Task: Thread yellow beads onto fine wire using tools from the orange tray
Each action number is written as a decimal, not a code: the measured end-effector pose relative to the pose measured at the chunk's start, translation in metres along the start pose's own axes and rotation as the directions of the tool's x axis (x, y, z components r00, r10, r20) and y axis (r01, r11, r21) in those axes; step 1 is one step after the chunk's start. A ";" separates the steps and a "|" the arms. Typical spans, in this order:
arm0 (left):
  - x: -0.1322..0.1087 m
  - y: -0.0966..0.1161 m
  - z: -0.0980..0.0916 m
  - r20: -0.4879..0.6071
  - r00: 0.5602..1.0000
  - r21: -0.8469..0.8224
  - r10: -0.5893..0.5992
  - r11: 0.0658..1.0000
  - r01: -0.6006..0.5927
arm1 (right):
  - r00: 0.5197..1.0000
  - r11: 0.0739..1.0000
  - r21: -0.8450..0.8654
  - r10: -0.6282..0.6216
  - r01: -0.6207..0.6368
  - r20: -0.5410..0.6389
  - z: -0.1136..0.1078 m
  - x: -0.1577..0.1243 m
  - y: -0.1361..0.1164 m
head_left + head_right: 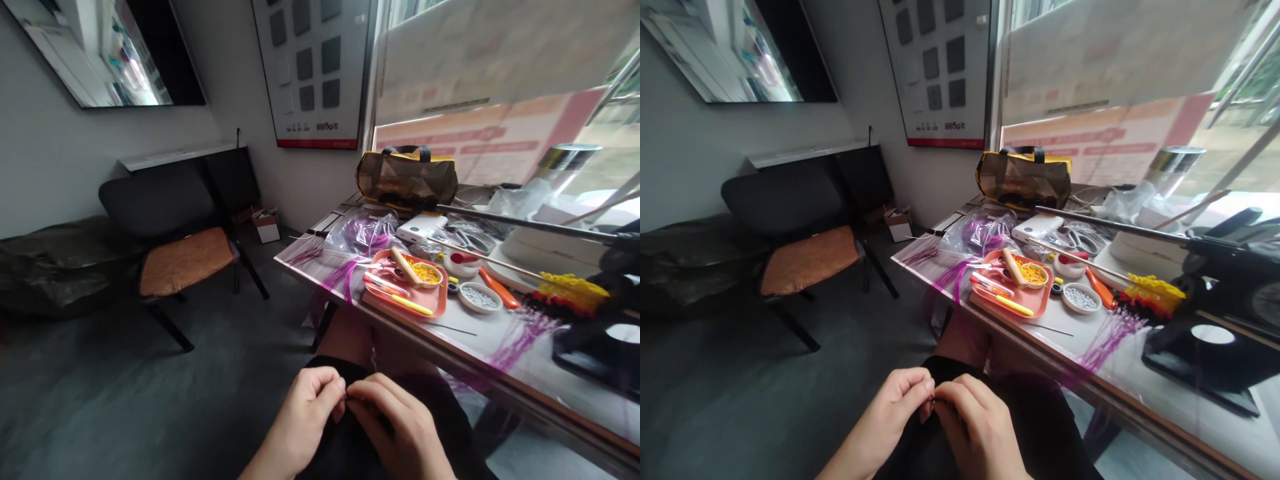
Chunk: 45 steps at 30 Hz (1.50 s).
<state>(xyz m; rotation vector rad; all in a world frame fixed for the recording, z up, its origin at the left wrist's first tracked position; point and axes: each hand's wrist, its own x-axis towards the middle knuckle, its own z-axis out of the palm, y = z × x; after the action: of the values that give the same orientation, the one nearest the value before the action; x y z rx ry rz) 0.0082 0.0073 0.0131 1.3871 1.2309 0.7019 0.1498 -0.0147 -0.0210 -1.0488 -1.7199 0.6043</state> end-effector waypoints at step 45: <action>-0.014 -0.013 0.018 -0.386 0.768 0.415 0.510 0.840 -0.350 | 0.998 0.993 0.109 0.051 -0.054 0.035 0.001 0.010 -0.008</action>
<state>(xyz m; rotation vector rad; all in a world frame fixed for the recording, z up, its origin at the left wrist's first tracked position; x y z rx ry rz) 0.0171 -0.0135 0.0001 1.8792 1.4685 1.2851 0.1451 -0.0102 -0.0102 -1.0138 -1.6713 0.7450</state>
